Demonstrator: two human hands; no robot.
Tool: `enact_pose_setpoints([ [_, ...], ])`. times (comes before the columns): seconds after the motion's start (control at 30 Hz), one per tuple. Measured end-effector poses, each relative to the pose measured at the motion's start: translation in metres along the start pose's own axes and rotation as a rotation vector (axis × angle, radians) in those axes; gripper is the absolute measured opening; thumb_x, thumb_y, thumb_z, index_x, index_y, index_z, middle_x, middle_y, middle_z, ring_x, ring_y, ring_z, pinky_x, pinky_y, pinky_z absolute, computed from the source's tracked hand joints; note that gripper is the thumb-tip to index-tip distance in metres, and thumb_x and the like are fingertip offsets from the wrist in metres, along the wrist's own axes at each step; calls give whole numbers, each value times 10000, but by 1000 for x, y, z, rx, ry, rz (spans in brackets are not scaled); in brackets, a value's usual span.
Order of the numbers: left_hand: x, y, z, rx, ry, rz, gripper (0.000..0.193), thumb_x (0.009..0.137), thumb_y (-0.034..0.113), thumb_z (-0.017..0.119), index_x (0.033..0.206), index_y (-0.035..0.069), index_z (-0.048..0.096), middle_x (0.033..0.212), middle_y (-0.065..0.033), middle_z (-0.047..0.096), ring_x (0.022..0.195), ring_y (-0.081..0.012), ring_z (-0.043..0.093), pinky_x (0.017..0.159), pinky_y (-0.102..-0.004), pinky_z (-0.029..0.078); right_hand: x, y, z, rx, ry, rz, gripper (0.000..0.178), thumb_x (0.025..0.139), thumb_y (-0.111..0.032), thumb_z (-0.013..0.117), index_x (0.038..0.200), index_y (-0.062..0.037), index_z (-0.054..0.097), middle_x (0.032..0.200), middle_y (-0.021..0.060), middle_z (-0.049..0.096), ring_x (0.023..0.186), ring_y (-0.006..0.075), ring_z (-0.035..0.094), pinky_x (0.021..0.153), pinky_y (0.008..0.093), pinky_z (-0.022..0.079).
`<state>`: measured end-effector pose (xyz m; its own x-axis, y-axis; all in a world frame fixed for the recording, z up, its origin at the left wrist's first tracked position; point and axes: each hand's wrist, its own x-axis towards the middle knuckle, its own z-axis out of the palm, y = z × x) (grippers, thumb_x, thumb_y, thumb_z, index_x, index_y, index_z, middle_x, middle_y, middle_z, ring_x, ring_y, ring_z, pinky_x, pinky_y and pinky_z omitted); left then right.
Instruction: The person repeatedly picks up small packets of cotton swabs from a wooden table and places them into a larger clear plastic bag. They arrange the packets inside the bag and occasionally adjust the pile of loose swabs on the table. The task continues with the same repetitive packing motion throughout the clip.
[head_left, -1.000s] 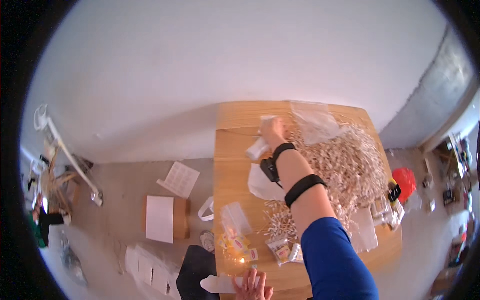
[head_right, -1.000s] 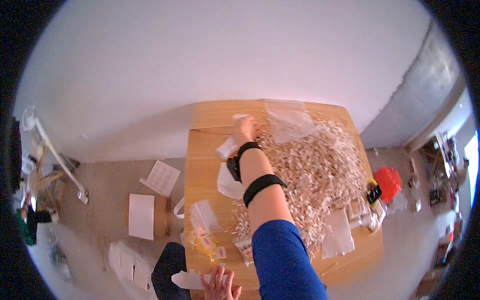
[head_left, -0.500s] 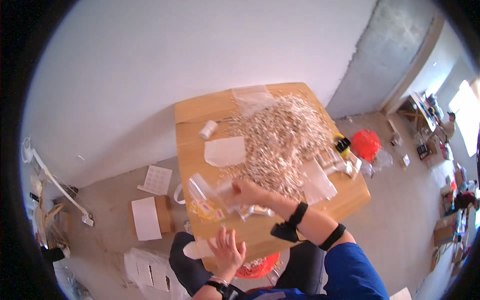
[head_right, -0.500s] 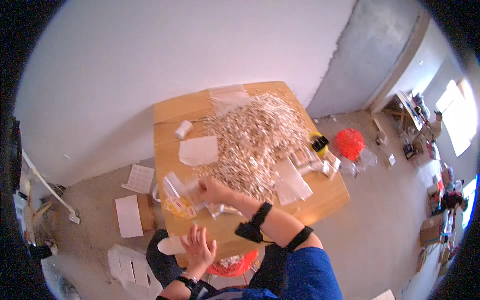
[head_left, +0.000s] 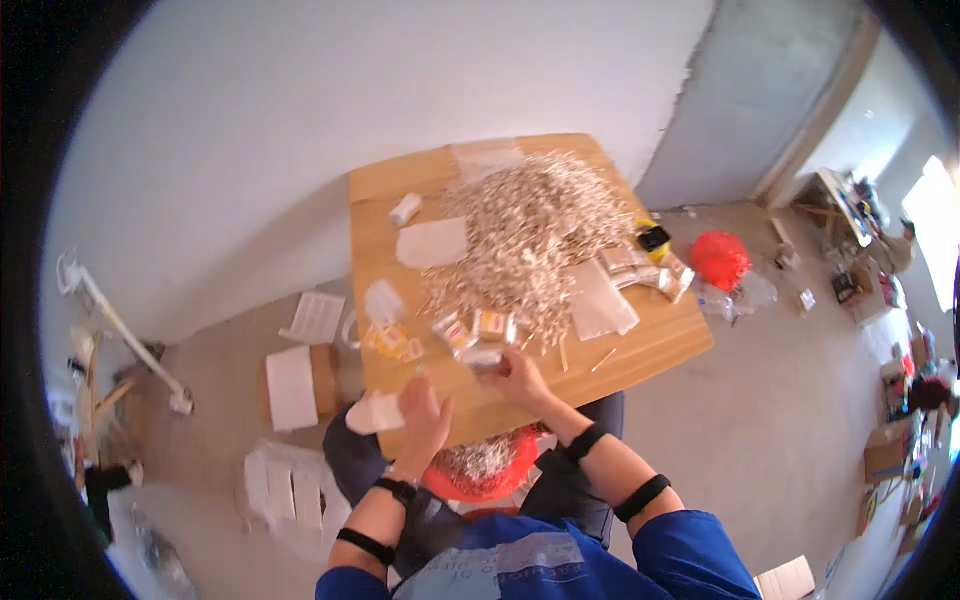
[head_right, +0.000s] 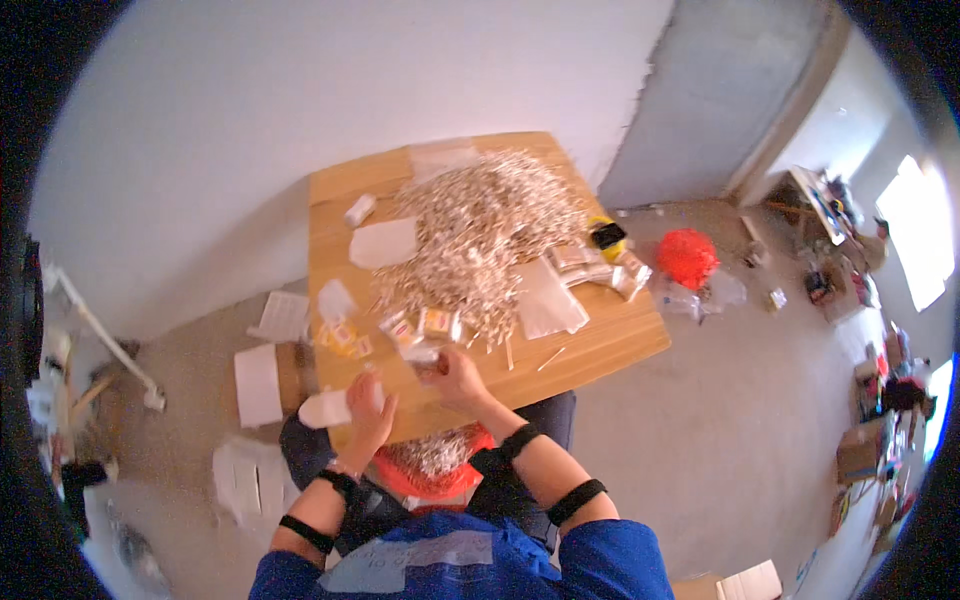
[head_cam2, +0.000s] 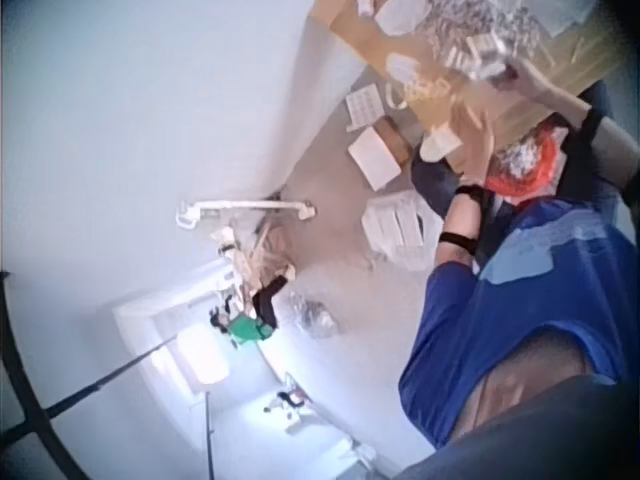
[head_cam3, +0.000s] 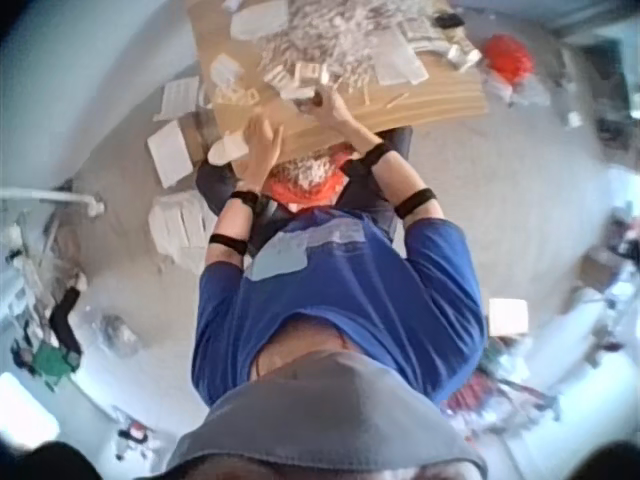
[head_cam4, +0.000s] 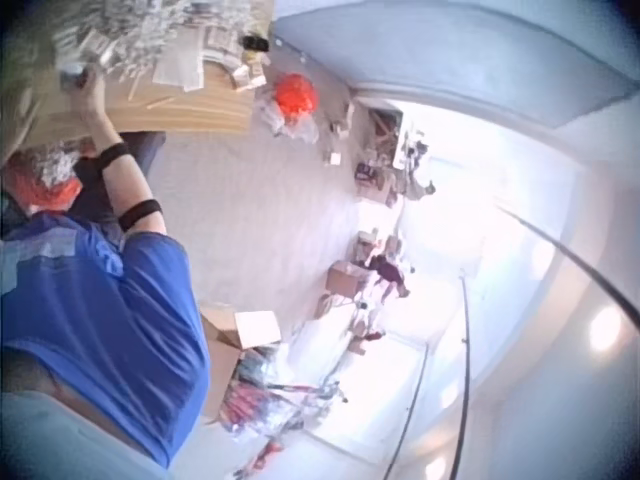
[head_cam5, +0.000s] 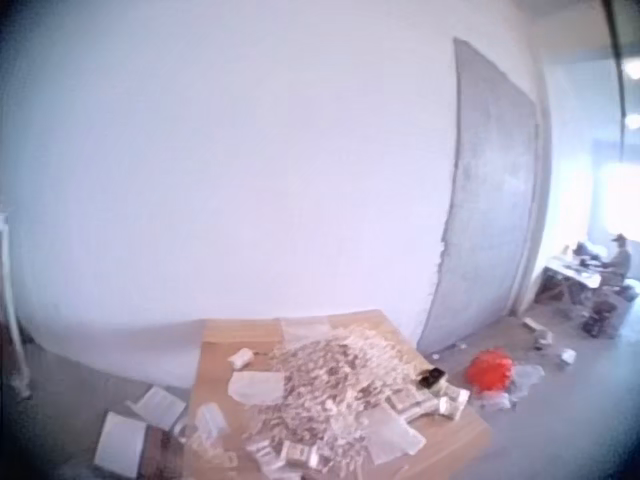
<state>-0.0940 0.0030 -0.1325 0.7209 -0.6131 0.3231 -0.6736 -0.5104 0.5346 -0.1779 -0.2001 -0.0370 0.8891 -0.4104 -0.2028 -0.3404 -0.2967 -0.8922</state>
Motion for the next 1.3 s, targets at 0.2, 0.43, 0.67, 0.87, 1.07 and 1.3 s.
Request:
enact_pose_setpoints([
  [0.2,32,76,-43,-779,-79,-204,392,866,238,671,1142,-20,566,1068,-129,636,987,-209,601,870,-326,470,-38,2,25,624,-60,-63,284,837,-16,657,1106,33,581,1046,72,649,942,142,613,843,300,502],
  [0.43,18,82,-66,-908,-160,-278,257,887,137,638,1085,-20,593,959,-82,668,866,-118,623,745,-269,500,-62,-6,17,689,32,-31,313,869,-117,643,1133,47,602,939,32,638,776,102,580,687,237,474],
  [0.67,-5,64,-63,-450,-114,-117,284,847,142,663,1071,-16,587,966,-159,657,806,-210,644,723,-297,502,-66,-14,12,48,-12,-108,174,839,-133,657,918,14,705,721,43,663,641,111,591,591,263,478],
  [0.87,-22,94,-63,-428,34,-359,242,825,177,673,949,-25,627,842,-166,667,749,-256,654,671,-323,506,-76,1,33,35,139,-61,126,771,-84,697,837,22,695,715,129,686,655,160,654,627,287,515],
  [1.07,-30,94,-47,-771,-106,-548,249,859,222,671,969,-2,672,830,-86,695,745,-138,646,670,-272,519,-75,16,57,50,131,-60,109,758,-51,709,782,50,673,702,92,673,634,122,615,581,263,496],
  [1.3,-25,92,-53,-802,-246,-640,202,878,202,649,949,19,697,841,-28,683,751,-91,614,686,-262,513,-82,8,49,295,-11,-7,98,773,-38,710,796,18,632,722,97,661,580,113,580,520,240,473],
])
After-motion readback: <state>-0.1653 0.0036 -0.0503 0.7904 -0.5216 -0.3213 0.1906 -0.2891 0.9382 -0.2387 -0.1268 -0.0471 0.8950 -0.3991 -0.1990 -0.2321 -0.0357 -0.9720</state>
